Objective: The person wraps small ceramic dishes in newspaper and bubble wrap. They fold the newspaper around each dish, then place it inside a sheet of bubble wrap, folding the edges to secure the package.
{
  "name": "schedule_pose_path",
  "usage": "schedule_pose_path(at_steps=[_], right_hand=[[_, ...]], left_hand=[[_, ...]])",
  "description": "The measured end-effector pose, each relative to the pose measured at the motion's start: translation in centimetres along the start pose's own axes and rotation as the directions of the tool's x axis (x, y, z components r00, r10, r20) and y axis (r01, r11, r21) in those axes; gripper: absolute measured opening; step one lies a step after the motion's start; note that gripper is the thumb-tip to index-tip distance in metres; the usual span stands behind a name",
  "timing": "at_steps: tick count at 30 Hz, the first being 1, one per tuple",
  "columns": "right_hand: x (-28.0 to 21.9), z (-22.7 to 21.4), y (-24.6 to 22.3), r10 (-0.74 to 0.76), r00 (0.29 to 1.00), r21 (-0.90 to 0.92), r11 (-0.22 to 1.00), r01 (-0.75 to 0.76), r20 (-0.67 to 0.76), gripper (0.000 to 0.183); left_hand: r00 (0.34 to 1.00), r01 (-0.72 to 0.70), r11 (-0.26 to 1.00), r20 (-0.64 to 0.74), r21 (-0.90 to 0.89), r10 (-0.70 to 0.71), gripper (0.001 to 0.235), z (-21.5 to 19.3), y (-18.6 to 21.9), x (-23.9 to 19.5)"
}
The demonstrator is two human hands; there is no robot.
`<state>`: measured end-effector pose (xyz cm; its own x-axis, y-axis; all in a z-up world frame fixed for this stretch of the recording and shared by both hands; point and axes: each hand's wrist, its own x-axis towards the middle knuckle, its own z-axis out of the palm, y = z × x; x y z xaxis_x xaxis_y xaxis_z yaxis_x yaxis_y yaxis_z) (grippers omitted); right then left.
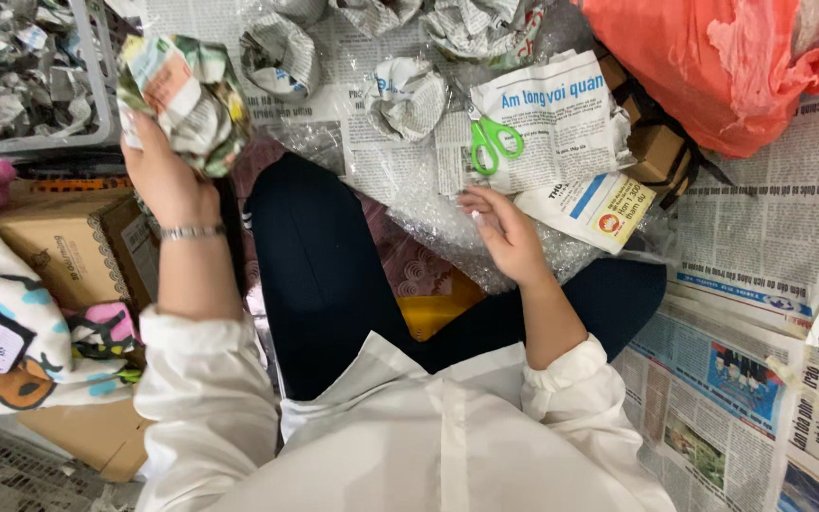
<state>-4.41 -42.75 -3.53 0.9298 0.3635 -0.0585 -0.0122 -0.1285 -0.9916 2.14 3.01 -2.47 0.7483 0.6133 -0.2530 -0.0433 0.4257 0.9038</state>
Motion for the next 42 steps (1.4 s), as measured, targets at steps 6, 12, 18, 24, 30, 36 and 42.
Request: schedule_pose_path(at_steps=[6,12,18,24,30,36,42], right_hand=[[0.2,-0.1,-0.3,0.049,0.999,-0.046,0.998,-0.05,-0.018,0.041],[0.0,0.0,-0.6,0.06,0.996,-0.106,0.992,-0.066,-0.059,0.035],[0.2,0.0,-1.2,0.018,0.998,-0.18,0.983,-0.027,-0.054,0.035],[0.5,-0.1,-1.6,-0.02,0.999,-0.212,0.977,0.011,-0.044,0.036],[-0.1,-0.1,-0.8,0.013,0.998,-0.144,0.989,-0.022,-0.059,0.033],[0.0,-0.6,-0.1,0.134,0.989,-0.025,0.99,-0.136,-0.063,0.032],[-0.6,-0.8,-0.1,-0.102,0.976,-0.246,0.968,0.052,-0.193,0.032]], left_hand=[[0.987,-0.105,0.95,-0.088,0.294,0.136,0.041,-0.6,-4.4,11.0],[0.954,-0.222,0.939,-0.14,0.264,0.265,0.042,0.7,-9.5,16.5],[0.976,-0.216,0.962,0.024,0.168,0.215,0.05,-0.6,-9.6,17.8],[0.987,0.134,0.967,0.055,0.219,-0.149,0.069,-0.5,-8.1,16.7],[0.988,0.092,0.954,0.092,0.285,-0.123,0.083,1.6,-7.0,12.8],[0.852,-0.441,0.694,0.022,0.569,0.524,0.044,5.6,-5.4,3.4],[0.686,-0.698,0.517,0.67,0.496,0.284,0.018,13.5,-5.1,-13.4]])
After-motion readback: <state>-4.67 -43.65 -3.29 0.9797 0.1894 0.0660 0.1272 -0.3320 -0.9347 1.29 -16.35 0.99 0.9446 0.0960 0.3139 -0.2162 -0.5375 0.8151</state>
